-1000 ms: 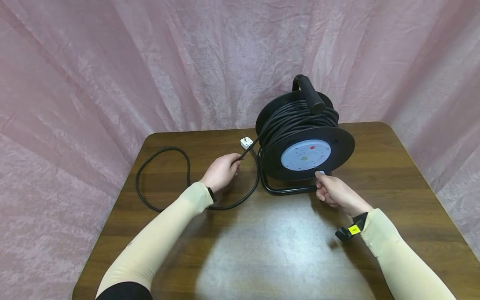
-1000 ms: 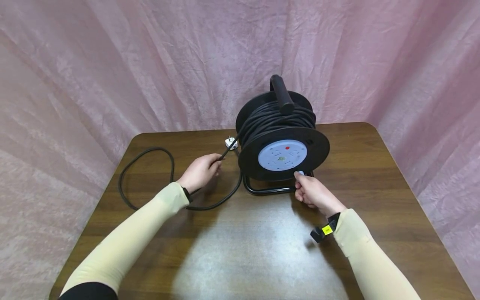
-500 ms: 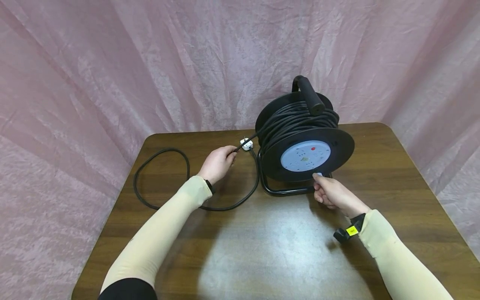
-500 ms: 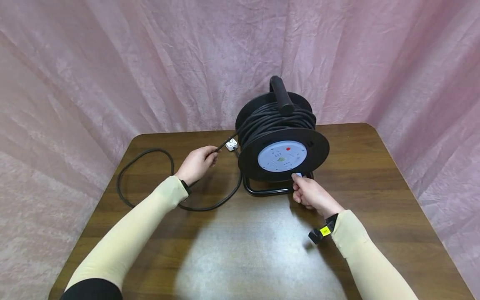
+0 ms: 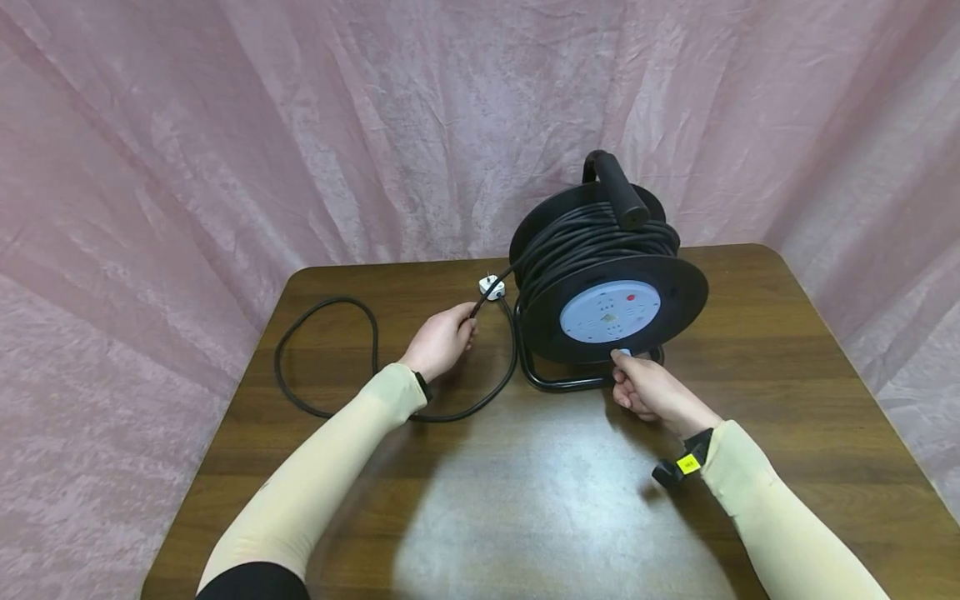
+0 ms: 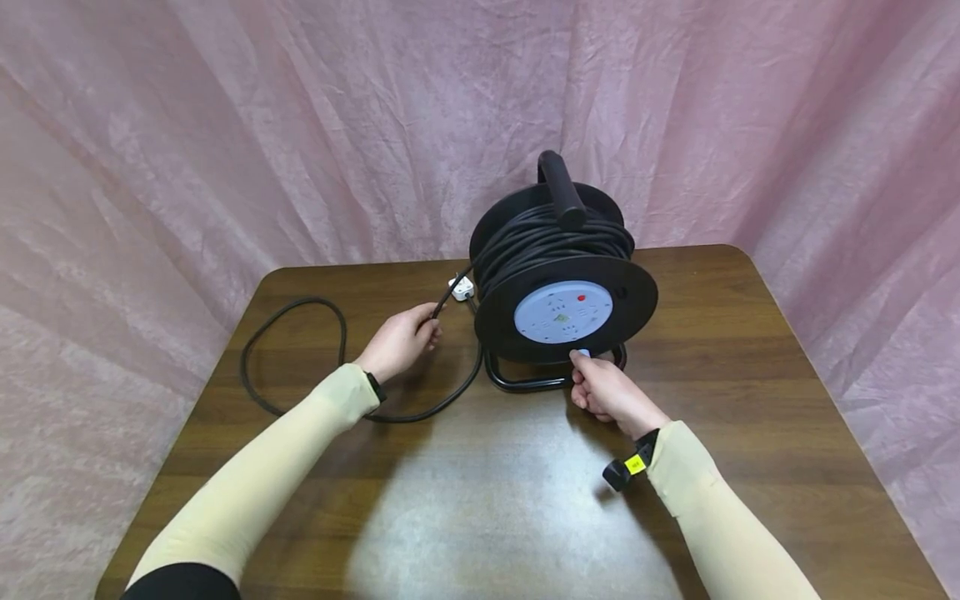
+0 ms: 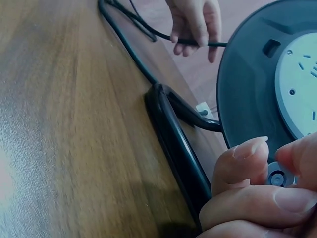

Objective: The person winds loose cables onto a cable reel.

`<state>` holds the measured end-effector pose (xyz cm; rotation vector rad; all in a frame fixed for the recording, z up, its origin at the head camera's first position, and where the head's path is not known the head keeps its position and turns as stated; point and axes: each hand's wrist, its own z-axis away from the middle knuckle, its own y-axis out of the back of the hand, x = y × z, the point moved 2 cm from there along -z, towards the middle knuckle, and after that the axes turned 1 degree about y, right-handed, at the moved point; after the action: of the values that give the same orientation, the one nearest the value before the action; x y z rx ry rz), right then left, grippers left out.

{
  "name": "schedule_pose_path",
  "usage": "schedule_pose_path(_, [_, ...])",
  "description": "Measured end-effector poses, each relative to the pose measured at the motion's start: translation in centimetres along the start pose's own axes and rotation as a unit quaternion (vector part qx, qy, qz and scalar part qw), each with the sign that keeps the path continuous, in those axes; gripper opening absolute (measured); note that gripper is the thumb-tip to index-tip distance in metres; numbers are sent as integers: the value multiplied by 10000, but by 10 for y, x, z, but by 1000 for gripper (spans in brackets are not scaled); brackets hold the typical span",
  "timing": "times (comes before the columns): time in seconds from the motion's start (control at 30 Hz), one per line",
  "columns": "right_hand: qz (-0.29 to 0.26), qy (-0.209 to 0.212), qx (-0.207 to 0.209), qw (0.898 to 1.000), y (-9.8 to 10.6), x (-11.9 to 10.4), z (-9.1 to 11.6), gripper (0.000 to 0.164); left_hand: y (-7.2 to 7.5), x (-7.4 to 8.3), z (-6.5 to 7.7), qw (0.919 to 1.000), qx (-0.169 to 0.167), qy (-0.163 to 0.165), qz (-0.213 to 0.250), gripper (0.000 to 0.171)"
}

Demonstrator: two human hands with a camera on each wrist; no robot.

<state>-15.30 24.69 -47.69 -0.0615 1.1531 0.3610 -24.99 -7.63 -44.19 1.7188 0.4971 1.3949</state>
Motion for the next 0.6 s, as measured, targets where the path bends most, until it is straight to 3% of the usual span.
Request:
schedule_pose_path(0.3, [-169,-45,6,9998,-15,1,-5,48,-4,-3,2,9999,-85,13,-88,12])
schedule_pose_path(0.6, [-315,-21,-41,9995,-26,-1,-9,47,-6,2,1,9997,-120,-187,38,23])
